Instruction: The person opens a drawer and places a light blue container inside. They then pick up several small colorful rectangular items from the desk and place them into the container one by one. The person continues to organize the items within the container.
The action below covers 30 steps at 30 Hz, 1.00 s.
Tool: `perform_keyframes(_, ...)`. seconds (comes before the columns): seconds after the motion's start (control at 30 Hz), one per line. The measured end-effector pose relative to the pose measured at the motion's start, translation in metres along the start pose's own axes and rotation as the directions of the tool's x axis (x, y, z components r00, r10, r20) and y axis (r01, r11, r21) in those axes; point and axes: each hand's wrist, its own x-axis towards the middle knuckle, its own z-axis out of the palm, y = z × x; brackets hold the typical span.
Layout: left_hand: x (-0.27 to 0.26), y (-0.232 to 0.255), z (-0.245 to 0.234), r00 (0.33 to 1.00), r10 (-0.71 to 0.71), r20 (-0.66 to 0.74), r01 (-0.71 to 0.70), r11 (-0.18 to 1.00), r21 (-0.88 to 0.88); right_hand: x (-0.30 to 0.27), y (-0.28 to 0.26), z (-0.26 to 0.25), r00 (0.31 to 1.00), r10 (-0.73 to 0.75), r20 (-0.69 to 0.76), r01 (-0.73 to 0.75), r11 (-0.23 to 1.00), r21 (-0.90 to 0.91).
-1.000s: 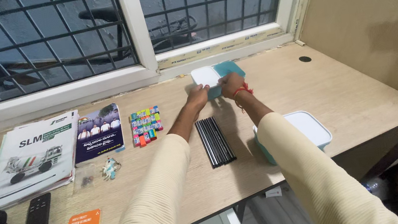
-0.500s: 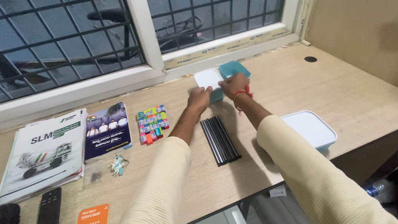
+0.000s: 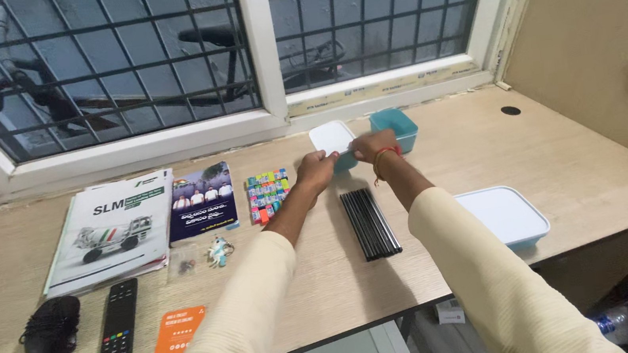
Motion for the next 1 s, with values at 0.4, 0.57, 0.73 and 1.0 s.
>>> perform_keyframes(0.4,-0.093,0.030,-0.071,0.933,0.013,-0.359,0.016,0.997,0.079,-0.050,-0.099,-0.114,0.673,0.324,0.665,-0.551,-0.379,0.743)
perform_keyframes(0.57,-0.136,0.030,-0.107,0.943,-0.062,-0.326,0.051,0.998,-0.040,-0.085,-0.129,-0.135,0.715,0.224,0.662,-0.530,-0.444,0.722)
perform_keyframes(0.73,-0.173,0.012,-0.133,0.973,-0.024,-0.229,0.022,1.000,-0.013,-0.148,-0.149,-0.142,0.847,0.110,0.521,-0.430,-0.435,0.791)
perform_keyframes(1.0,-0.245,-0.021,-0.145,0.989,-0.113,-0.091,0.095,0.979,-0.182,-0.218,-0.189,-0.162,0.826,0.086,0.556,-0.483,-0.398,0.780)
